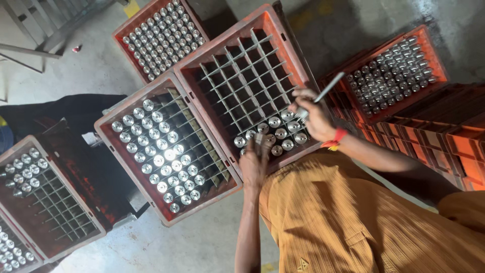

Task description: The person transfers small metal cans from a red crate on the left into an empty red crate on the right using a metal grabber tool. The person fills the crate and then stacks it on a pile of other filled crates.

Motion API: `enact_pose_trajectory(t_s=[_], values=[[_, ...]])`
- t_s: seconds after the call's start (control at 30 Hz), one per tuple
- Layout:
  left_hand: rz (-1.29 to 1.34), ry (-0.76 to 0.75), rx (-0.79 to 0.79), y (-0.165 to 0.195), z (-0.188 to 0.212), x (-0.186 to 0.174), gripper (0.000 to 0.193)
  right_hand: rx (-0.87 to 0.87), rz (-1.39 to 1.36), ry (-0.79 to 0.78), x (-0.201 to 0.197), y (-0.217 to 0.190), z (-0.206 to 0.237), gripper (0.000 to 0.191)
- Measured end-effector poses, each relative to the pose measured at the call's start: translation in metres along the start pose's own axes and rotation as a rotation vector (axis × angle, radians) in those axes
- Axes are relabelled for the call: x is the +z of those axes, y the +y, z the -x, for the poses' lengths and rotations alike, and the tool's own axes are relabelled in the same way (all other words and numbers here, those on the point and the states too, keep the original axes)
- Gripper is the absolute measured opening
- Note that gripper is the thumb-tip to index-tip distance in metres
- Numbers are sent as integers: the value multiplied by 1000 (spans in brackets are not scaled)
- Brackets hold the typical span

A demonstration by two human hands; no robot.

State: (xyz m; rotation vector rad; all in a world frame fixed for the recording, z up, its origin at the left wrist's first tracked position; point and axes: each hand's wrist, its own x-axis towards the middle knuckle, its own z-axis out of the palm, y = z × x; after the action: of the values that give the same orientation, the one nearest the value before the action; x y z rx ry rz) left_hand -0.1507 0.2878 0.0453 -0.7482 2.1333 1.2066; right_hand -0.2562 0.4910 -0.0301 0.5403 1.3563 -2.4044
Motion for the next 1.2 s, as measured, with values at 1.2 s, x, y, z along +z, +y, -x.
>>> enact_pose_trajectory(t_s=[1.2], values=[[1021, 641, 300, -136, -3, -53, 37, 208, 241, -72, -22, 28, 75, 13]])
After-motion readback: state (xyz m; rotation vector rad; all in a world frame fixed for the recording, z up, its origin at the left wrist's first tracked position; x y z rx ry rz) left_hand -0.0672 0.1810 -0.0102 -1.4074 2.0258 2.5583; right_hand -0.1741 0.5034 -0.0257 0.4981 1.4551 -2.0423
